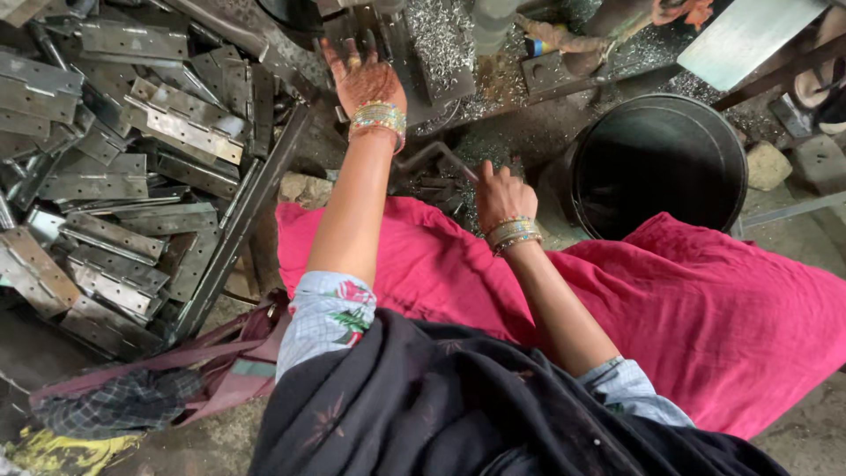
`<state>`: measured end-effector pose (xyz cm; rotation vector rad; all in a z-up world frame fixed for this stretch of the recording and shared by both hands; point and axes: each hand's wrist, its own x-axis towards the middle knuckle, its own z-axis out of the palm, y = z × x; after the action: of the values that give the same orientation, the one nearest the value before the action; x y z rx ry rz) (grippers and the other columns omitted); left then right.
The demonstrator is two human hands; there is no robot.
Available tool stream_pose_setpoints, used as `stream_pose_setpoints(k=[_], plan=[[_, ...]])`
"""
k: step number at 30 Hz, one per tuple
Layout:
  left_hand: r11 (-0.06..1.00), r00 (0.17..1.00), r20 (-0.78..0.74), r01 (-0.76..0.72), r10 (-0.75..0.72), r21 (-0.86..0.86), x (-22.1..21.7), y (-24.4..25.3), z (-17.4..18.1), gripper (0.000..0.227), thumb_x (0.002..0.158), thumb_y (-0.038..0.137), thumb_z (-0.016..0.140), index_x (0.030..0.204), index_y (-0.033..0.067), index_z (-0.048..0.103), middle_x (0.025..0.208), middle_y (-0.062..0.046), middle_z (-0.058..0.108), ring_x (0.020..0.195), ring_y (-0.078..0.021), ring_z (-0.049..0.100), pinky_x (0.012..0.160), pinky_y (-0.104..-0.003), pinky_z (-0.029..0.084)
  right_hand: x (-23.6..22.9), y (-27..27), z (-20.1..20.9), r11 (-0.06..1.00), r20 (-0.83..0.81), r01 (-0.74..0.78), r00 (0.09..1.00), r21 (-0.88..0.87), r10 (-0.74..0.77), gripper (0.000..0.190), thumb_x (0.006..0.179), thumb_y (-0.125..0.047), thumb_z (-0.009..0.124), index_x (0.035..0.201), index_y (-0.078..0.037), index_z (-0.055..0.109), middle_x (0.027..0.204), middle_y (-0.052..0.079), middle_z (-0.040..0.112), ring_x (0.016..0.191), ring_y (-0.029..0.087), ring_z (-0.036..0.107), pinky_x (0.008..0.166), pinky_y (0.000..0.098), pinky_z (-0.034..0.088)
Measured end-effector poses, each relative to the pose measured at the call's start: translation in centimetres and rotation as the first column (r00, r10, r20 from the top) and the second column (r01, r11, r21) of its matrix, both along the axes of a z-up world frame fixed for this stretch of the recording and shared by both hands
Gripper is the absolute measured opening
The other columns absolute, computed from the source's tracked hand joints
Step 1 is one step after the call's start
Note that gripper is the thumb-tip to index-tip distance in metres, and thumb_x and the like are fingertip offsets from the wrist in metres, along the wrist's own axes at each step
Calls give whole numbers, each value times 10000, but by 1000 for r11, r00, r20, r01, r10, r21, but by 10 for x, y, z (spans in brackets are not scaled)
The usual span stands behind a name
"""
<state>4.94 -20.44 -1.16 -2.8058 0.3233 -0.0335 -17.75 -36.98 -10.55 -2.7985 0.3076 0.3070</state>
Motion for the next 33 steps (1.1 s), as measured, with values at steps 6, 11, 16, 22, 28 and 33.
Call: stream_pose_setpoints(k=[6, 11, 16, 22, 28, 33], plan=[[999, 997, 64, -52, 51, 16, -2, -17, -10, 499, 981, 247, 397, 1434, 132, 574, 1553, -55, 452, 1485, -293, 317, 1185, -652, -22, -14, -4, -31, 999, -85, 34, 996, 41, -30, 240, 1092, -274, 372, 1204, -137, 535, 992, 203, 716, 883, 411, 723, 710, 535, 566], [995, 998, -55, -24, 29, 95, 0, -13, 2, 405, 1013, 247, 443, 1342, 142, 654, 1563, -57, 460, 1512, -317, 286, 1193, -665, -12, 1, -2, -1, 1000, -47, 17, 999, 17, -16, 247, 1038, -265, 420, 1232, -147, 518, 1034, 213, 697, 879, 413, 720, 682, 536, 562], [999, 1000, 9, -11, 10, 51, -5, -12, -16, 403, 1028, 266, 453, 1329, 141, 689, 1569, -76, 492, 1531, -326, 292, 1211, -635, -3, -9, -7, -2, 999, -89, -7, 996, 32, 9, 267, 1101, -299, 396, 1287, -127, 482, 1078, 211, 695, 930, 401, 724, 730, 519, 581], [988, 988, 126, -68, 85, -135, 5, -8, -18, 446, 1002, 267, 442, 1374, 115, 636, 1531, -89, 510, 1475, -306, 374, 1248, -605, 59, -16, -17, -47, 985, -113, -13, 993, 171, 33, 225, 1067, -185, 437, 1267, -102, 497, 1114, 263, 703, 1000, 443, 690, 792, 542, 554], [887, 985, 169, 116, -43, -447, -41, 65, 28, 333, 842, 223, 652, 1148, 104, 705, 1357, -130, 638, 1301, -327, 522, 1064, -544, 392, -1, -15, -16, 999, -123, -47, 991, 13, 48, 282, 998, -190, 461, 1249, -73, 516, 1083, 230, 719, 952, 429, 716, 767, 538, 566], [944, 969, 112, -181, 219, -277, -60, 200, 53, 449, 881, 248, 697, 1305, 101, 679, 1385, -153, 630, 1307, -330, 573, 1075, -491, 467, -2, -10, -18, 998, -132, -18, 991, 57, 26, 284, 1035, -163, 402, 1263, -63, 539, 1044, 242, 738, 972, 435, 718, 793, 544, 567]])
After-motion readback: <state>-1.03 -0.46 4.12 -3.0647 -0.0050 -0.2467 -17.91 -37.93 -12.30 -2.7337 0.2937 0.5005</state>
